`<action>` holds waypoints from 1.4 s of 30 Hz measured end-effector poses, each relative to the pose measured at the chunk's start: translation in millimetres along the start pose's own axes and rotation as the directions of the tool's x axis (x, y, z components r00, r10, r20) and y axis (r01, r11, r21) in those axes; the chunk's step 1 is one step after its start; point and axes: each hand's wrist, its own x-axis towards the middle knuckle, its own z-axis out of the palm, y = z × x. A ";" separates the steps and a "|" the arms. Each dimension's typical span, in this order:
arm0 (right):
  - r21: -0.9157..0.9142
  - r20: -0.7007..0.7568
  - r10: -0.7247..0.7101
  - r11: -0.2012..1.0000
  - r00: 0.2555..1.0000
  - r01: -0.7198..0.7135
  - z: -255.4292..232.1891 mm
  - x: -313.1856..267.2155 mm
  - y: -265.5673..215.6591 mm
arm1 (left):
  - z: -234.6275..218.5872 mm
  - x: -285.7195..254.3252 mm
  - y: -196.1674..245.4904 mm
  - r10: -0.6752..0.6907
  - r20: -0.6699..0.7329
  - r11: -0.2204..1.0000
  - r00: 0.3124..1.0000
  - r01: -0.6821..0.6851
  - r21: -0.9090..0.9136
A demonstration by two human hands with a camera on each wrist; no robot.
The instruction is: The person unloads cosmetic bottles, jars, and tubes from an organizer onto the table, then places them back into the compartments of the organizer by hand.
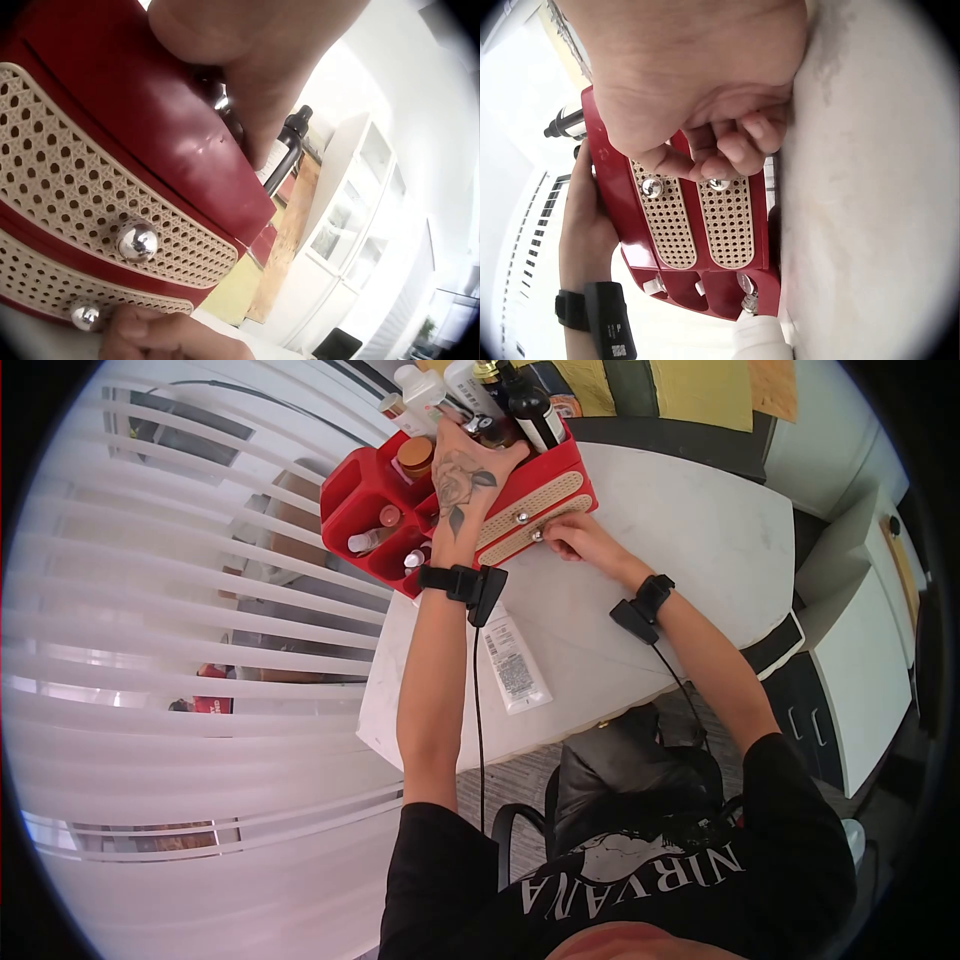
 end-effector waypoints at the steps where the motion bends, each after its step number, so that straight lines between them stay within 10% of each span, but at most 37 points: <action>1: 0.002 -0.003 0.001 1.000 1.000 -0.001 0.4 0.4 0.7 | -0.4 -0.7 4.0 0.001 0.004 1.000 1.000 -0.001 -0.001; 7: 0.012 0.001 0.001 1.000 1.000 -0.001 -0.5 2.5 3.5 | -1.5 -3.9 12.3 -0.147 -0.094 0.989 0.985 0.147 -0.011; 13: -0.005 -0.030 -0.014 1.000 0.999 0.014 1.7 2.5 3.3 | 6.8 3.0 -7.0 0.126 -0.101 0.992 0.987 -0.123 0.038; 19: -0.005 -0.005 0.005 1.000 1.000 -0.005 0.1 1.5 3.0 | -4.3 -2.3 11.2 -0.032 0.050 0.984 0.998 0.040 -0.173; 29: -0.052 0.013 -0.048 0.997 0.999 0.049 -2.6 1.6 4.4 | -66.9 -11.0 52.0 -0.283 -0.354 0.823 0.891 0.036 -0.566; 34: -0.014 -0.015 -0.048 0.999 0.999 0.048 1.8 -0.9 1.4 | -164.5 -71.1 54.9 -0.364 0.052 0.805 0.930 0.342 -0.485; 39: -0.032 0.032 -0.040 0.999 0.999 0.041 -0.7 4.7 7.0 | -206.8 -150.3 19.0 -0.554 0.385 0.828 0.738 0.535 0.167; 42: -0.031 0.009 -0.031 0.999 0.999 0.032 3.0 1.7 5.7 | -189.2 -184.4 -8.3 -0.622 0.484 0.761 0.616 0.620 0.189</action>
